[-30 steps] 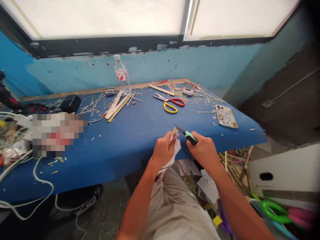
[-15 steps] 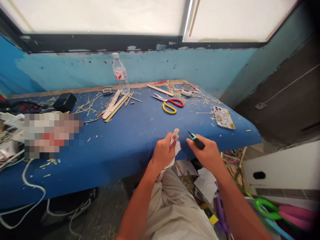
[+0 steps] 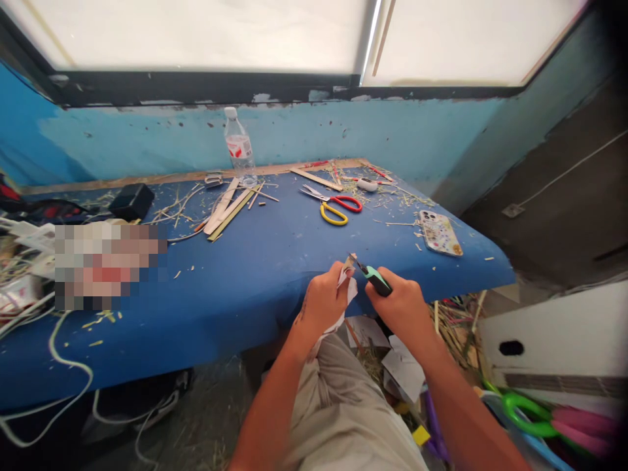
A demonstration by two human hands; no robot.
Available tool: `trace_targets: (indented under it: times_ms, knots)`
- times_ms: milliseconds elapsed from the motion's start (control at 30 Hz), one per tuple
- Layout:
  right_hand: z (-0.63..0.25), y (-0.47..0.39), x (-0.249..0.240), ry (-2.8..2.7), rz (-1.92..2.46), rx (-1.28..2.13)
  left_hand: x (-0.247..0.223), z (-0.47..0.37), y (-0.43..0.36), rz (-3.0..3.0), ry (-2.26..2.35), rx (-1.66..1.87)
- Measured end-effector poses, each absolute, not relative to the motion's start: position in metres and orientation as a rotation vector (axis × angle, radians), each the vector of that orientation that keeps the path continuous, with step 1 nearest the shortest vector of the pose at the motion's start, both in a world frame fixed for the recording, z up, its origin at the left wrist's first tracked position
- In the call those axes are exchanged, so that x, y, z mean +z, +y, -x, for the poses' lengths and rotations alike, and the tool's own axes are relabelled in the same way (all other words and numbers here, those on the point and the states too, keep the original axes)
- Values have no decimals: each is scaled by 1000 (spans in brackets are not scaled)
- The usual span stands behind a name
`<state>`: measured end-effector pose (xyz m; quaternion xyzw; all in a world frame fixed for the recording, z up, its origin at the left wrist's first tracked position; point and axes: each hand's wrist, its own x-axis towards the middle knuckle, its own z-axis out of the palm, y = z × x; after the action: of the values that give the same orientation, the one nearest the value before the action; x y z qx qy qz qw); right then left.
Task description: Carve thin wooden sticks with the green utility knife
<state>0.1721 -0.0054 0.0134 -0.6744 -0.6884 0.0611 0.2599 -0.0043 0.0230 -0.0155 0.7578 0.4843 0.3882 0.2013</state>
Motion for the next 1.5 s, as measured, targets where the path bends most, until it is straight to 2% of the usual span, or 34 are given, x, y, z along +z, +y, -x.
trace_targets:
  times_ms: [367, 500, 667, 833, 967, 1033, 1100, 1233, 1500]
  knots:
    - [-166, 5, 9, -1876, 2134, -187, -8, -1, 24, -2056, 1451, 1040]
    - [-165, 7, 11, -1867, 2126, -185, -9, -1, 24, -2044, 1454, 1067]
    - [-161, 1, 20, -1937, 2070, -11, -9, -3, 22, -2014, 1493, 1068]
    - [-153, 5, 20, -1847, 2236, -189, -8, -2, 23, -1971, 1494, 1116]
    - [-181, 19, 23, -1575, 2445, -233, -8, 4, 22, -1839, 1558, 1257]
    - [-199, 22, 25, -1480, 2399, -250, -7, 5, 21, -1830, 1563, 1248]
    - [-209, 20, 24, -1505, 2203, -177, -7, 4, 22, -1859, 1545, 1219]
    - [-198, 9, 17, -1651, 1814, 201, -9, 2, 21, -1893, 1530, 1233]
    - [-166, 2, 18, -1778, 1599, 592, -19, 5, 17, -2028, 1464, 1235]
